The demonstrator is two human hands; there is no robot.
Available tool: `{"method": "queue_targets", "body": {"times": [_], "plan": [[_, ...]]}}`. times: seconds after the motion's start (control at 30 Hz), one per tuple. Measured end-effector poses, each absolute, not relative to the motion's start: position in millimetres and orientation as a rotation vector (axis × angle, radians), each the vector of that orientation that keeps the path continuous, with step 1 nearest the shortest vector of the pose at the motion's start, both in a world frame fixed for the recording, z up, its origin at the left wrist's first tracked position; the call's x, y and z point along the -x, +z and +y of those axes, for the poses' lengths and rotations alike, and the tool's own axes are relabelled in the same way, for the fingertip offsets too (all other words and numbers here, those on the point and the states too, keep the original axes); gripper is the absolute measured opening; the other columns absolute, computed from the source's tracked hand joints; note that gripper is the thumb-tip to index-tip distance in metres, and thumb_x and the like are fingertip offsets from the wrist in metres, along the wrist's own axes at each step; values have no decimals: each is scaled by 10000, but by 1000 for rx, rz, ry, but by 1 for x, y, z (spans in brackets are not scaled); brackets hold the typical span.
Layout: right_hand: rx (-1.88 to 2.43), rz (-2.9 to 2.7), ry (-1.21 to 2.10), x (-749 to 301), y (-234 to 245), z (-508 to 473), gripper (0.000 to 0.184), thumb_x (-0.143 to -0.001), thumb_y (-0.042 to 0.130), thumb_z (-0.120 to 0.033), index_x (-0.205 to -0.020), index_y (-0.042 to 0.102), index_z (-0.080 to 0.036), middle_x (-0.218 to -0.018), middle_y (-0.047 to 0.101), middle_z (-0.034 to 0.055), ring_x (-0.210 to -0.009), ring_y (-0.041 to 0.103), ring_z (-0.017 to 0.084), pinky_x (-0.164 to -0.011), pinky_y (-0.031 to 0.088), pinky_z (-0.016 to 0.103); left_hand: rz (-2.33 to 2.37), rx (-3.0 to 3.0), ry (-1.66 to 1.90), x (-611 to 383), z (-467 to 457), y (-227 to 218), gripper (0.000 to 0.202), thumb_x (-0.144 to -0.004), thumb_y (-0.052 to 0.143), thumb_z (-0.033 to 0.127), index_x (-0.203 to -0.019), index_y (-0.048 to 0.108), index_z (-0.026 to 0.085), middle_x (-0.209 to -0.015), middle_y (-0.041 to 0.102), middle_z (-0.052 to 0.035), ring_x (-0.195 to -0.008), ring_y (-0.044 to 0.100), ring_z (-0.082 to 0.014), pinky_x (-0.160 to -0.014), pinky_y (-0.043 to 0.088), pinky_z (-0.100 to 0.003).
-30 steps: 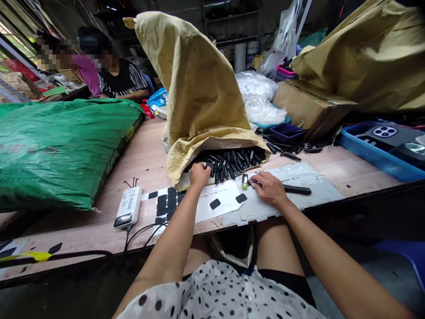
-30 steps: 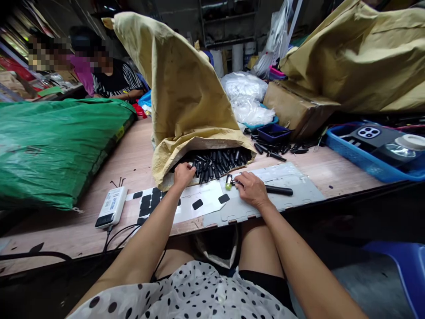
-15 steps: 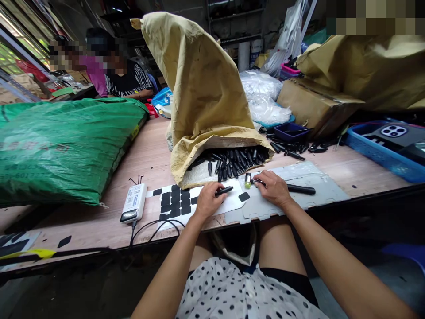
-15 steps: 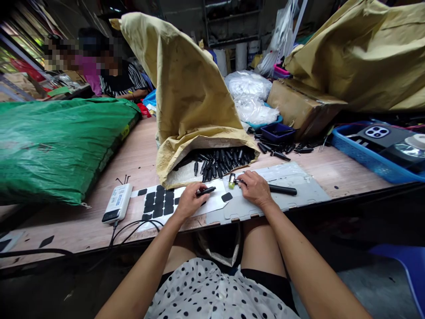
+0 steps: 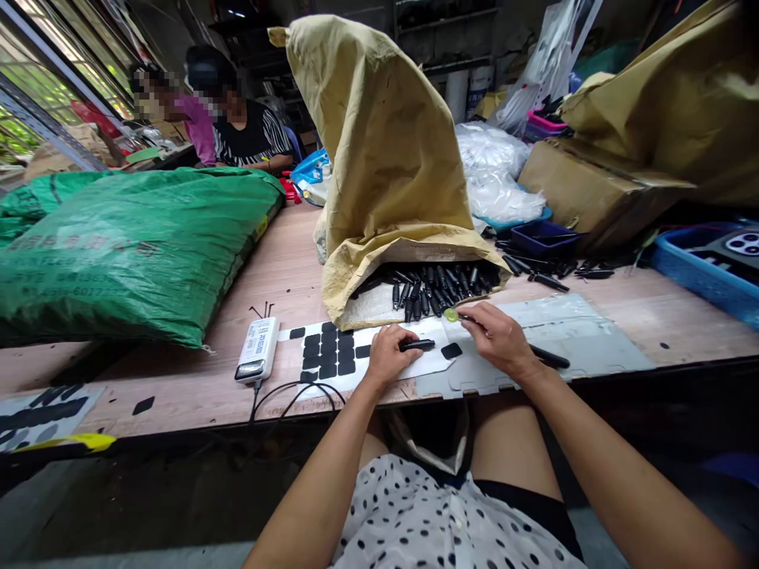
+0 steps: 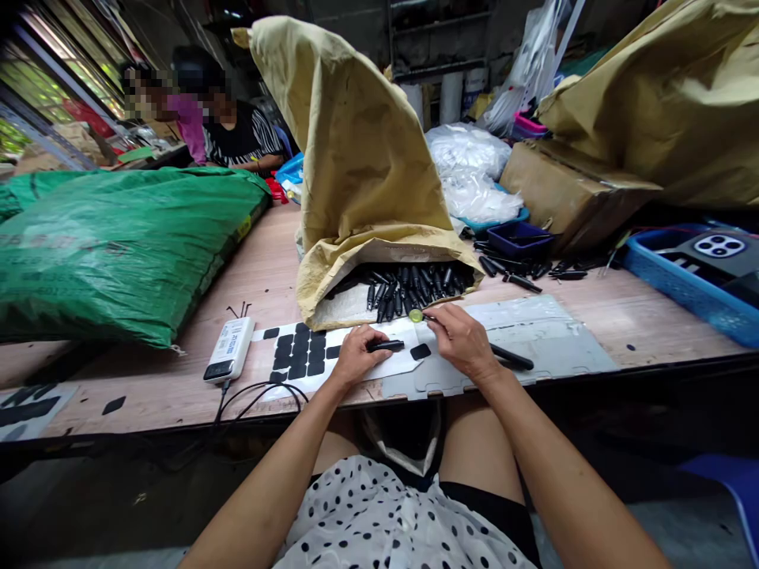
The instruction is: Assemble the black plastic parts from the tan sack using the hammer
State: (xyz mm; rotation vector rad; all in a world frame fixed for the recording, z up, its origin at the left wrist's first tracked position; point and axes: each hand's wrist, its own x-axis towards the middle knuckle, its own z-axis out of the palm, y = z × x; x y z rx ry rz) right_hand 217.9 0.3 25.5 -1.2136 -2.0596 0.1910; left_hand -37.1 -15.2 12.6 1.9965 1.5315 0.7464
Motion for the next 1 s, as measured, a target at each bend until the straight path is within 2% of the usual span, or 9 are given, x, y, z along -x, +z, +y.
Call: {"method": "queue_targets", "body": {"times": [0.17, 0.43, 1.0], "plan": [[1131, -2074, 357, -178, 40, -16, 254, -986, 480, -253, -1158, 666, -256, -1003, 704, 59, -941, 659, 215, -845, 523, 339, 1591, -1935, 769, 34, -13, 9, 197, -718, 808, 206, -902, 745, 240, -900, 688, 9, -914, 585, -199, -815, 427, -318], [1221, -2233, 197, -163, 34, -30, 256, -981, 480, -218, -1137, 675, -275, -935, 698, 44, -906, 639, 204, -762, 490, 303, 1637, -1937, 753, 33, -14, 11, 146, -717, 804, 230, -848, 739, 236, -889, 688, 1, -912, 589, -211, -800, 425, -327], [1295, -2070, 159, -211, 28, -13, 261, -951, 504, -228, -1131, 688, -267, -1013, 720, 41, -985, 664, 208, -857, 514, 321, 1585, -1954, 753, 35, -13, 9, 180, -719, 791, 218, -891, 747, 247, -908, 689, -1, -935, 589, -216, -857, 446, -350]]}}
